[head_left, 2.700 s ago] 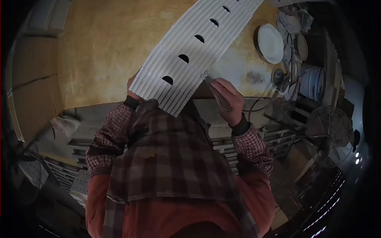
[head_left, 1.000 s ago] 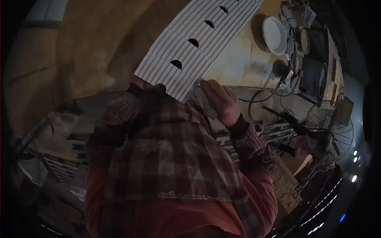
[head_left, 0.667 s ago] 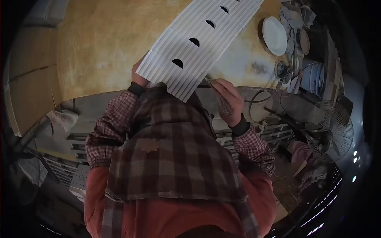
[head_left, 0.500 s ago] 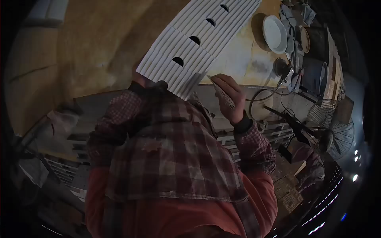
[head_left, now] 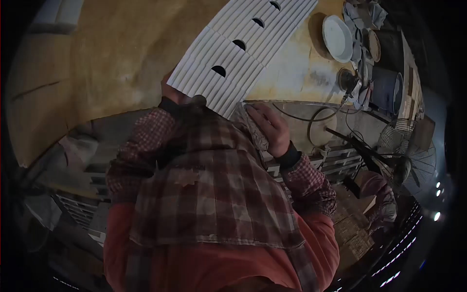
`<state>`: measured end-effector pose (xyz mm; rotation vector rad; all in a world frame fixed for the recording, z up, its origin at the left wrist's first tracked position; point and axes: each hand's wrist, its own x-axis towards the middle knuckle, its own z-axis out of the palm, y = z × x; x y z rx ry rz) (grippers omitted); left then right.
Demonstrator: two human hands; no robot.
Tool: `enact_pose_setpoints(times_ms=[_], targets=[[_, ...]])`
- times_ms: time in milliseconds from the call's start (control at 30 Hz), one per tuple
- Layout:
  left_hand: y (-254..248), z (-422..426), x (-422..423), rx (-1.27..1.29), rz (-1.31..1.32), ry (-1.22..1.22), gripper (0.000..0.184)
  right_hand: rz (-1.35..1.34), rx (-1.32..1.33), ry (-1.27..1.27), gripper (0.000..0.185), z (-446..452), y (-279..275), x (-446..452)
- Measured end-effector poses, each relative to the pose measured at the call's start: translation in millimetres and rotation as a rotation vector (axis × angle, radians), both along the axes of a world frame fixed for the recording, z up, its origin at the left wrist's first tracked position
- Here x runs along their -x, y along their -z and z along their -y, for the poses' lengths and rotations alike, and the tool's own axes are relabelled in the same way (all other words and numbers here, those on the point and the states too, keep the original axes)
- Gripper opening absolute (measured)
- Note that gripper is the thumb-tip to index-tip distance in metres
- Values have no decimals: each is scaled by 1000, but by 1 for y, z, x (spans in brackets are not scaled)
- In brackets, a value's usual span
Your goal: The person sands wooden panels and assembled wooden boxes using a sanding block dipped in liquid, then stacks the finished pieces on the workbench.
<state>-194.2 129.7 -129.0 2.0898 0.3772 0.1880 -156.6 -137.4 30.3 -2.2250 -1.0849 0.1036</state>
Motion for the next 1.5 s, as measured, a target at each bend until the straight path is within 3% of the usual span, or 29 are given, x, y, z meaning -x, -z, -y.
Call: enact_pose_setpoints(times_ms=[33,100,200,300,333,433,567,800,867,933,1000,1100,1167,1233,1300,1367,1433,1467,1500], targets=[[0,-3,-1,-127,1,53,32,-35,-66,30,43,-1,0,0],[2,-4,-1,-140,33,59,30,-7,-84,57,44,-6,-1,0],[-1,-1,-1,-71,13,-1,27,204,161,67,47,-8,9,10],[1,-2,-1,-116,39,22,26,226,151,26,45,-4,8,13],[2,-3,-2,-160,56,66,26,158,105,46,43,-1,6,14],[1,1,-3,28,32,4,24,68,-87,124,43,-3,5,6],[-1,1,-1,11,-6,27,24,81,101,80,48,-8,-3,1],[2,5,-4,-34,48,36,27,122,112,6,41,-3,0,16],[2,3,-4,-120,4,69,30,74,324,-78,40,0,-3,17],[4,2,-6,-272,-57,112,33,99,279,-89,40,8,9,27],[5,5,-8,-129,19,22,34,98,107,-40,39,14,7,26],[-1,0,-11,-63,-319,164,39,-26,-68,169,36,8,1,15],[3,-3,-11,-53,-419,207,42,65,-73,146,37,2,9,7],[4,-1,-13,-91,-328,160,38,91,-91,124,40,-4,7,2],[7,2,-15,-116,-171,120,33,148,63,-9,39,-7,9,-3],[10,7,-13,-128,-43,97,29,124,41,48,39,-1,20,9],[5,12,-12,472,-44,-127,30,84,57,3,38,2,11,8],[5,12,-11,634,-26,-196,30,48,-2,6,36,2,9,6],[5,10,-9,440,-54,-95,30,48,-2,6,36,2,9,6]])
